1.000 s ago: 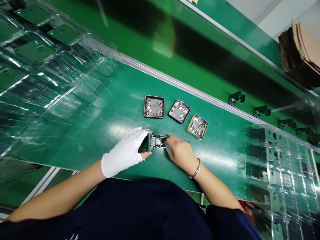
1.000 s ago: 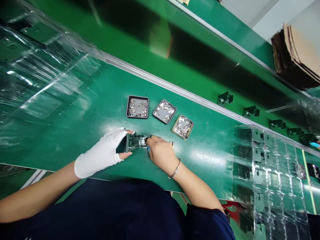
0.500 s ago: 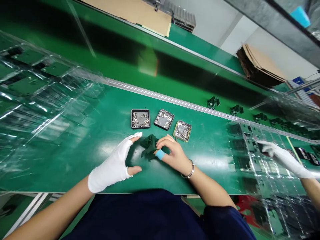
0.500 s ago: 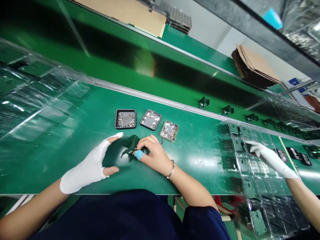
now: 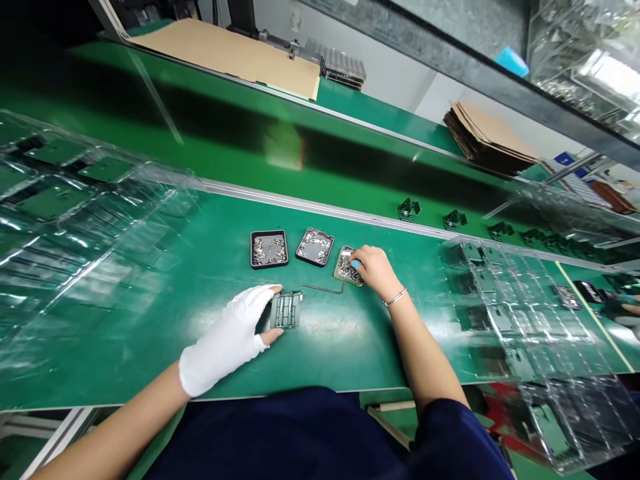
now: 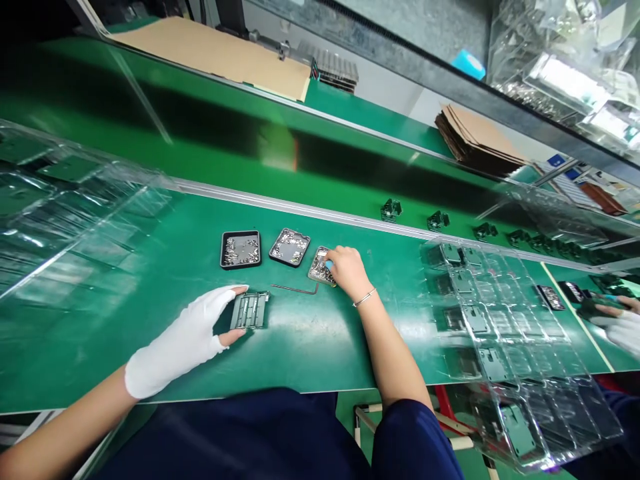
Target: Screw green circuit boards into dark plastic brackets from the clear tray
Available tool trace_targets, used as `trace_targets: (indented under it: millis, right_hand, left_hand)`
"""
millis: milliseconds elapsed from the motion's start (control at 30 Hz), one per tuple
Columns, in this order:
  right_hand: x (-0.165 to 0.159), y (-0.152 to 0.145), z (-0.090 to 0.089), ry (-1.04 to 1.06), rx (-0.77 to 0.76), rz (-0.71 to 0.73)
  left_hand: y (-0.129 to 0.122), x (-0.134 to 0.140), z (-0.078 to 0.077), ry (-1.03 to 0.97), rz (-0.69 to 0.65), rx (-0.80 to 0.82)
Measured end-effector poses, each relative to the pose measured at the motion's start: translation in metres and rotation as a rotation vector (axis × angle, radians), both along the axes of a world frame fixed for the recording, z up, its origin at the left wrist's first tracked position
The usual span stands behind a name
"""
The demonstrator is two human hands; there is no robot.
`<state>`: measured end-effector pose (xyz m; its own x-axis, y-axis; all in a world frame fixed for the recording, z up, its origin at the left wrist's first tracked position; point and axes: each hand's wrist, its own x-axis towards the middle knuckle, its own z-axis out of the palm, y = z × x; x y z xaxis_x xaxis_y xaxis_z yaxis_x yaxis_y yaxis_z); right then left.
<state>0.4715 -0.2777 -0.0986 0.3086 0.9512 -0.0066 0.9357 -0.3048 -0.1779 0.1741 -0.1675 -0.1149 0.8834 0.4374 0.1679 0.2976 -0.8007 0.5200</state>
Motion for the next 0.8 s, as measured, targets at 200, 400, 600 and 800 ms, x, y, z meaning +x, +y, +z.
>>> trace_targets:
  millis: [200, 400, 600, 800]
  right_hand:
    - [0.003, 0.001, -0.015, -0.017, 0.007, 0.068]
    - [0.004, -0.008, -0.004, -0.010, 0.100, -0.017]
    - [-0.057, -0.012, 0.019, 0.348, 0.427, 0.194]
    - [-0.119, -0.014, 0.022, 0.459, 0.507, 0.429]
  left_hand:
    - [0.001, 0.002, -0.001, 0.013, -0.004, 0.001]
    - [0.003, -0.001, 0.003, 0.017, -0.003, -0.049]
    - [-0.002, 0.012, 0.025, -0.194, 0.072, -0.044]
    - [-0.010, 0.024, 0.037, -0.242, -0.092, 0.212]
